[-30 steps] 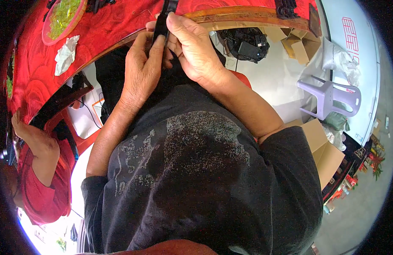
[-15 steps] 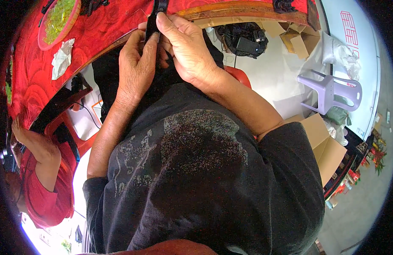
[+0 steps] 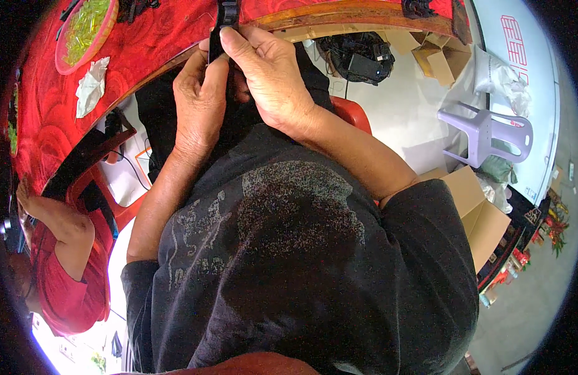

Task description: The person assembles plastic components by inserting small plastic pieces into black plastic casings and pressing them into place by hand.

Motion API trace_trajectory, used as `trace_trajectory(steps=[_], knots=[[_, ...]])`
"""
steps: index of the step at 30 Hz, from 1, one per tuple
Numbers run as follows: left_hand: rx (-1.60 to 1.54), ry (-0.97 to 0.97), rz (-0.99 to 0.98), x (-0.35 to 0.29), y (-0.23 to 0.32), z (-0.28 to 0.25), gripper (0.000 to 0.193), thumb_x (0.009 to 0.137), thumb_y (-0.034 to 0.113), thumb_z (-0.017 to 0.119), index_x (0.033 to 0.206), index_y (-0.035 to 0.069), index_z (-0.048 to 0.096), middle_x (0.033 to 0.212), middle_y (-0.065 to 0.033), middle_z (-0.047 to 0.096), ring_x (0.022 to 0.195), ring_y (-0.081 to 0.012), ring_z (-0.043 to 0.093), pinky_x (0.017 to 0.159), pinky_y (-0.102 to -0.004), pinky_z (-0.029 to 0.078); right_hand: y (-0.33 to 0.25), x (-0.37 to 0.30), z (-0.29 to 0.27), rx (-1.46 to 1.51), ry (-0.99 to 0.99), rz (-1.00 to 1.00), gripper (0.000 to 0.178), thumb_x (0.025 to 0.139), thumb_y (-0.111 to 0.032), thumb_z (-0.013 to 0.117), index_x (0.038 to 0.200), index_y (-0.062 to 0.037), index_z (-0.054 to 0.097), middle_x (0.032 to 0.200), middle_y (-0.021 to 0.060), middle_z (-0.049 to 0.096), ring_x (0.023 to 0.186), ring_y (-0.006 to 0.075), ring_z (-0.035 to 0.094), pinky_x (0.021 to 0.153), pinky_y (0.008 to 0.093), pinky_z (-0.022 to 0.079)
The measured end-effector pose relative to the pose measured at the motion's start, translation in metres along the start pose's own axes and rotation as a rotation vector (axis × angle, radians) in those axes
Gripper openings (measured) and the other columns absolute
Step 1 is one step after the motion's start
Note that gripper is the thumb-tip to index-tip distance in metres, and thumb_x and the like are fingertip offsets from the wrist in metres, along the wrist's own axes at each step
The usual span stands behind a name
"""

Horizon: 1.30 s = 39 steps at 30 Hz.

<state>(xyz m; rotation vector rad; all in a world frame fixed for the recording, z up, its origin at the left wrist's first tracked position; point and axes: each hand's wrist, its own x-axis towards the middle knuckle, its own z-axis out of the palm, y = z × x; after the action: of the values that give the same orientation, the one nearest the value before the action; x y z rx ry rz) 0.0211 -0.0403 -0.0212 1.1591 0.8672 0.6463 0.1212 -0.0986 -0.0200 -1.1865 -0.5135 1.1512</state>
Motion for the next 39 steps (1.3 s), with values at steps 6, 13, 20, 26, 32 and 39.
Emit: trace_trajectory(steps=[6, 13, 20, 26, 32, 39], knots=[[-0.122, -0.024, -0.056, 0.001, -0.004, -0.001, 0.016, 0.091, 0.012, 0.060, 0.087, -0.003, 0.058, 0.060, -0.0055, 0.060, 0.048, -0.0098, 0.056, 0.045, -0.0235, 0.047, -0.001, -0.002, 0.003, -0.023, 0.013, -0.016, 0.038, 0.101, -0.033, 0.050, 0.123, -0.0037, 0.060, 0.110, 0.0070, 0.069, 0.066, 0.0048, 0.055, 0.049, 0.0189, 0.040], [-0.117, -0.018, -0.081, 0.002, 0.000, -0.001, 0.014, 0.090, 0.011, 0.059, 0.087, -0.003, 0.059, 0.060, -0.0053, 0.059, 0.048, -0.0100, 0.055, 0.044, -0.0243, 0.046, 0.001, -0.003, 0.002, -0.040, 0.029, 0.012, 0.036, 0.101, -0.031, 0.050, 0.121, -0.0025, 0.060, 0.108, 0.0070, 0.069, 0.064, 0.0050, 0.054, 0.048, 0.0196, 0.040], [0.080, -0.071, -0.030, 0.008, -0.022, -0.004, 0.021, 0.092, 0.017, 0.057, 0.090, -0.003, 0.057, 0.061, -0.0072, 0.062, 0.051, -0.0129, 0.061, 0.048, -0.0279, 0.048, 0.008, 0.002, -0.007, 0.059, 0.043, 0.054, 0.043, 0.100, -0.035, 0.051, 0.123, -0.0001, 0.058, 0.119, 0.0131, 0.065, 0.101, 0.0167, 0.063, 0.085, 0.0302, 0.052], [0.121, -0.111, 0.002, -0.001, -0.017, -0.007, 0.021, 0.093, 0.017, 0.055, 0.096, -0.004, 0.053, 0.065, -0.0110, 0.064, 0.056, -0.0174, 0.064, 0.054, -0.0322, 0.051, 0.003, 0.001, -0.002, 0.107, 0.047, -0.012, 0.038, 0.100, -0.034, 0.052, 0.109, 0.0001, 0.066, 0.079, 0.0018, 0.064, 0.052, 0.0051, 0.046, 0.044, 0.0211, 0.037], [0.166, -0.136, 0.005, -0.006, -0.016, -0.012, 0.022, 0.092, 0.016, 0.054, 0.098, -0.005, 0.052, 0.068, -0.0159, 0.064, 0.062, -0.0262, 0.067, 0.061, -0.0377, 0.052, 0.003, 0.002, -0.005, 0.147, 0.095, 0.040, 0.037, 0.101, -0.032, 0.050, 0.119, -0.0003, 0.060, 0.113, 0.0114, 0.068, 0.057, 0.0062, 0.048, 0.050, 0.0221, 0.041], [0.256, -0.139, 0.049, -0.003, -0.023, -0.015, 0.019, 0.089, 0.012, 0.058, 0.096, -0.005, 0.055, 0.074, -0.0228, 0.064, 0.076, -0.0396, 0.067, 0.070, -0.0434, 0.052, 0.003, 0.001, -0.003, 0.098, 0.166, 0.043, 0.035, 0.101, -0.031, 0.050, 0.117, -0.0014, 0.060, 0.112, 0.0116, 0.068, 0.060, 0.0044, 0.044, 0.055, 0.0214, 0.041]])
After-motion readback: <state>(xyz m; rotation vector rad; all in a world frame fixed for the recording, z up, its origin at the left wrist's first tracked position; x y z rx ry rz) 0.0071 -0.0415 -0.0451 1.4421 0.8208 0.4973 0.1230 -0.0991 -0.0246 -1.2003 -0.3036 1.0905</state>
